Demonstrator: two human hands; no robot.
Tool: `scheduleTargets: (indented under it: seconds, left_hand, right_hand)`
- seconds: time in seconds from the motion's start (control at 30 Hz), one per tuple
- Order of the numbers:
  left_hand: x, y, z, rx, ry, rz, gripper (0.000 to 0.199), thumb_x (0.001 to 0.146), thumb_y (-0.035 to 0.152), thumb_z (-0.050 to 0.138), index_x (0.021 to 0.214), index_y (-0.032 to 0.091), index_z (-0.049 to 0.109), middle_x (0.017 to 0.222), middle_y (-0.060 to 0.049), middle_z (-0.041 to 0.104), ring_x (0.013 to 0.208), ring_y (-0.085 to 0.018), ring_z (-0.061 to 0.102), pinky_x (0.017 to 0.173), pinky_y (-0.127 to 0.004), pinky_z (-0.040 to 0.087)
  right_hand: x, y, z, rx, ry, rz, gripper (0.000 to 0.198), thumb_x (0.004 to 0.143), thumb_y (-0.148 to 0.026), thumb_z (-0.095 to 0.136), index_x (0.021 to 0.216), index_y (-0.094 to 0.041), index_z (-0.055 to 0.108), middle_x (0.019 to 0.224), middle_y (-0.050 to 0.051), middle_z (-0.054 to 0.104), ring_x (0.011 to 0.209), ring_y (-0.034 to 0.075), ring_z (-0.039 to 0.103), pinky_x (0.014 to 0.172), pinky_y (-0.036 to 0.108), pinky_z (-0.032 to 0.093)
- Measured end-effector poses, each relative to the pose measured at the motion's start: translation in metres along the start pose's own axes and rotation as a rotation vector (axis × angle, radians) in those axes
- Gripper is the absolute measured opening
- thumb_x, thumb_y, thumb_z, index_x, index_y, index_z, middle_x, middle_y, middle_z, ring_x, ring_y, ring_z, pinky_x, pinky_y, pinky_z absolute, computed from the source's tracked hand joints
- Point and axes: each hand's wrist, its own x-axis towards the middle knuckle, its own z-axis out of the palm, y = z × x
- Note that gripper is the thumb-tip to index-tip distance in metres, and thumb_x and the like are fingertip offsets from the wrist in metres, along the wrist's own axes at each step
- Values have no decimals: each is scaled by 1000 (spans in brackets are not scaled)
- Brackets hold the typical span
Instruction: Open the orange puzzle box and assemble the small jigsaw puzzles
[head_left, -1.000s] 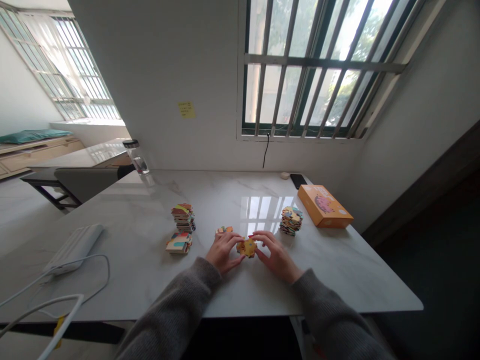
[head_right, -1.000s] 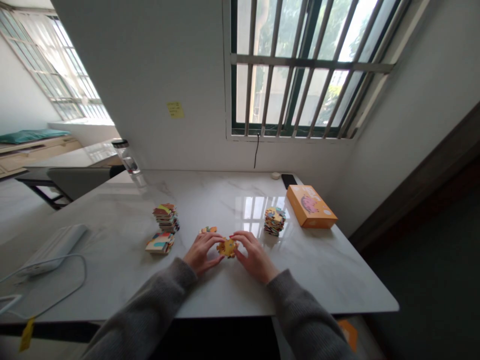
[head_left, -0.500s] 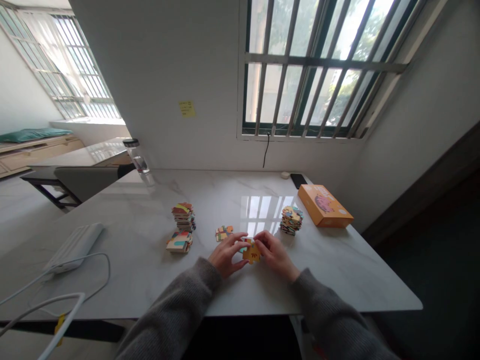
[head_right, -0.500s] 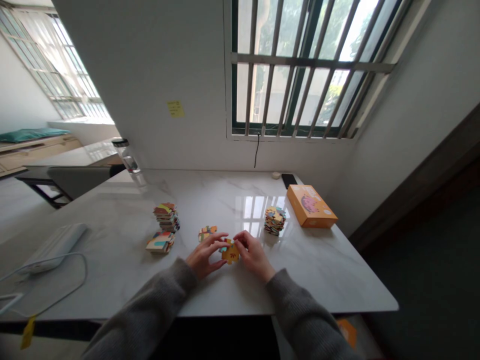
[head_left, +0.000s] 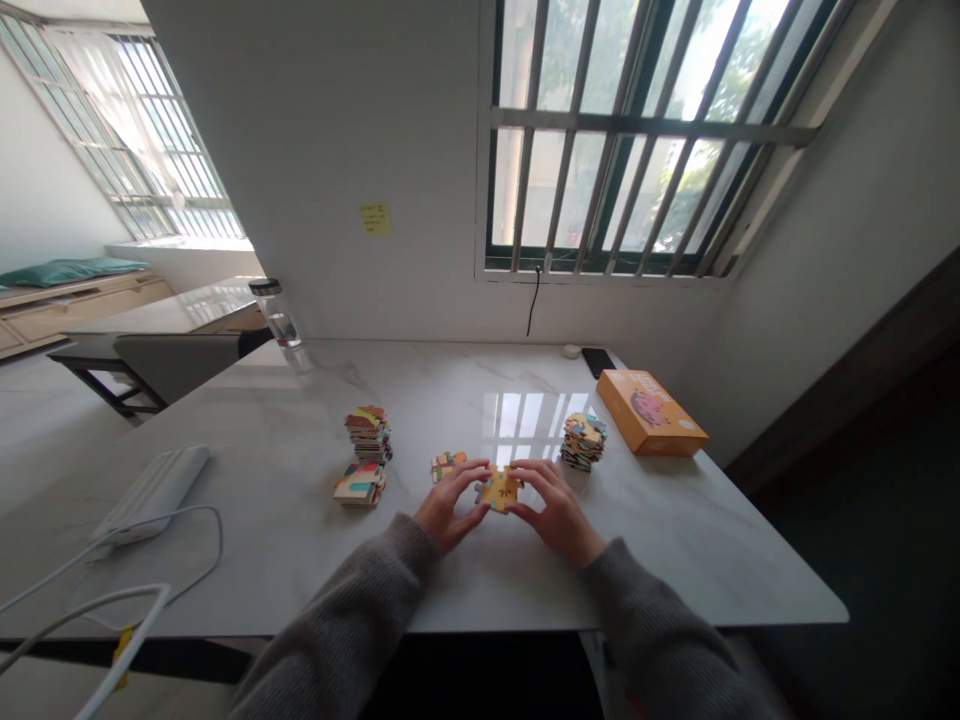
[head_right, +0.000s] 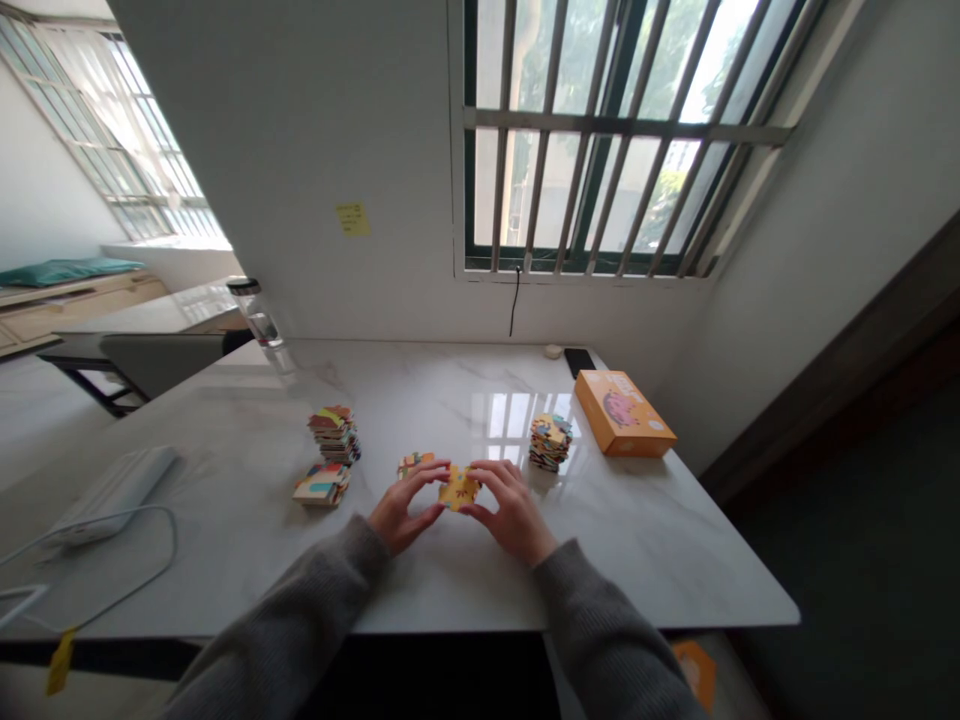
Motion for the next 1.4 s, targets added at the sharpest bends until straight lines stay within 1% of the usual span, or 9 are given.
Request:
scheduleTargets:
  seconds: [0.1, 0.27, 0.6, 0.8, 0.97, 1.03, 1.17, 1.27, 1.4]
  left_hand:
    - [-1, -2, 0, 61, 25, 11, 41, 92, 22, 50, 133, 20, 50, 139, -14, 54, 129, -26, 51, 109, -47, 42]
    - [-1, -9, 4, 205, -56, 32, 24, 89, 20, 51, 108, 21, 65, 117, -9, 66, 111, -25, 59, 102, -46, 44]
    - [-1, -13, 5, 306, -122, -18, 26, 86, 19, 52, 109, 21, 64, 116, -9, 67, 110, -26, 59, 101, -46, 44]
    - [-1, -13, 7, 342, -235, -17, 44, 84, 20, 55, 128, 19, 57, 137, -12, 58, 128, -29, 50, 109, -49, 38]
    - [0, -12, 7, 333, -248, -31, 37, 85, 23, 58, 122, 21, 60, 125, -9, 64, 120, -28, 54, 106, -48, 38]
    - [1, -12, 8, 348, -236, -53, 34, 83, 25, 62, 117, 22, 61, 118, -8, 65, 114, -28, 55, 103, -48, 39]
    - [0, -12, 9, 385, -212, -69, 33, 74, 26, 70, 106, 21, 63, 107, -7, 66, 104, -28, 57, 98, -47, 41]
    - [0, -11, 10, 401, -197, -17, 30, 70, 24, 70, 98, 19, 61, 102, -7, 66, 100, -27, 56, 95, -44, 43]
    - [-1, -9, 10, 404, -208, 75, 26, 70, 20, 68, 94, 19, 59, 101, -7, 64, 98, -26, 56, 90, -40, 46]
  right_hand:
    - [1, 9, -11, -192, 221, 34, 27, 90, -36, 67, 115, -27, 62, 122, 10, 64, 112, 29, 57, 96, 48, 44]
    - [7, 43, -47, -451, 564, 224, 26, 92, -41, 61, 108, -22, 66, 118, 12, 64, 112, 30, 53, 100, 49, 36]
    - [1, 82, -56, -506, 483, 335, 29, 93, -43, 55, 107, -22, 68, 112, 10, 65, 105, 28, 52, 92, 44, 38]
    - [5, 80, -54, -528, 436, 414, 27, 93, -41, 54, 105, -22, 70, 116, 9, 63, 106, 28, 52, 91, 44, 38]
    - [6, 57, -52, -573, 550, 268, 28, 92, -31, 54, 117, -23, 65, 129, 12, 54, 114, 30, 50, 98, 48, 36]
    - [5, 41, -40, -504, 488, 155, 27, 93, -24, 53, 118, -22, 63, 119, 12, 57, 111, 29, 53, 97, 47, 37]
    - [4, 13, -4, -268, -13, 4, 31, 93, -17, 51, 121, -25, 61, 106, 9, 61, 101, 25, 56, 90, 41, 44]
    - [3, 7, 15, -152, -221, 63, 31, 95, -17, 50, 123, -24, 60, 104, 8, 62, 100, 23, 57, 89, 38, 46]
    - [0, 11, 18, -67, -293, 201, 28, 94, -19, 54, 121, -22, 61, 101, 7, 61, 93, 20, 59, 86, 35, 46]
